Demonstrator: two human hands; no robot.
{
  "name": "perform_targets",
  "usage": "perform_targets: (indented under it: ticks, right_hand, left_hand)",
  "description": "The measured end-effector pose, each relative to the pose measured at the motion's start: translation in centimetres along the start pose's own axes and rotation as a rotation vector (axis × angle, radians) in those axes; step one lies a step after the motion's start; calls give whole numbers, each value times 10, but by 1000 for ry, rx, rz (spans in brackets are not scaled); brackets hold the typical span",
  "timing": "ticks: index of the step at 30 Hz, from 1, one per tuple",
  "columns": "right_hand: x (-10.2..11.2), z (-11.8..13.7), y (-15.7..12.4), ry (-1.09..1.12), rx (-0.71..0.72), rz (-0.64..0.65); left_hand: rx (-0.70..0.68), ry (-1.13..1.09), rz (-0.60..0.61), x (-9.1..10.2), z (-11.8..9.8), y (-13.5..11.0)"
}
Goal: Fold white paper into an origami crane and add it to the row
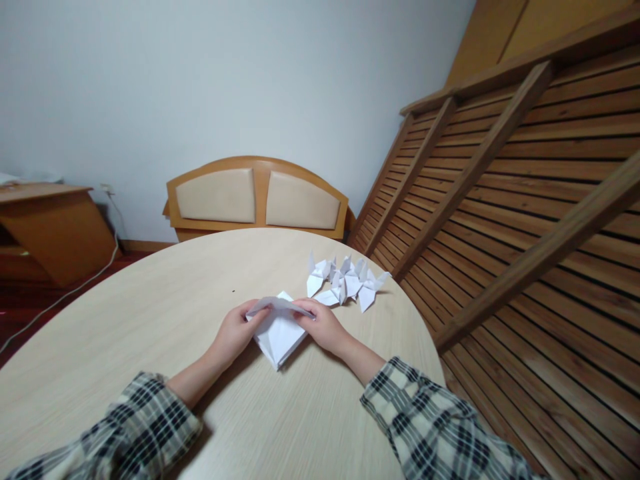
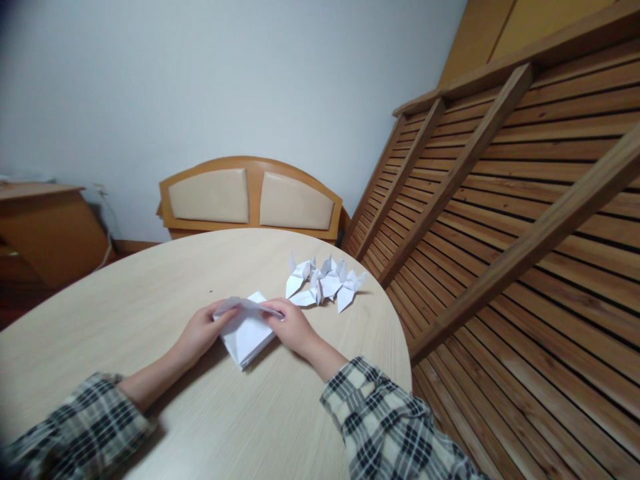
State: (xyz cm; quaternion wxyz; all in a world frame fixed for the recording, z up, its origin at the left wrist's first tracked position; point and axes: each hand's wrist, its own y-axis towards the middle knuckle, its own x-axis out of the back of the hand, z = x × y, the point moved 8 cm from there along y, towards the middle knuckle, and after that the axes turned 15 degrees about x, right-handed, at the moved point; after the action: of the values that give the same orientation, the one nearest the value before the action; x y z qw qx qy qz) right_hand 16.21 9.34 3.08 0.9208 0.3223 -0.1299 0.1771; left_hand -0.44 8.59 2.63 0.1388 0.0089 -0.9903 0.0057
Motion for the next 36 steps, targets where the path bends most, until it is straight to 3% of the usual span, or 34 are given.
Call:
perform_targets:
  ticks: [6, 11, 18, 28, 36]
  right_hand:
    - [3, -9, -3, 59, -111, -75]
    - [5, -23, -7, 138, -179, -147]
    - [8, -33, -10, 161, -234, -217]
    - [5, -25, -6, 182, -166, -161]
    - [10, -32, -7, 84, -164, -182]
  left_hand:
    - [18, 1, 36, -4, -3, -3]
    - [-33, -39, 148, -11, -9, -8]
    - [55, -162, 297, -23, 4, -6]
    - [15, -78, 199, -15, -8, -10]
    - [-99, 79, 184, -19, -6, -8]
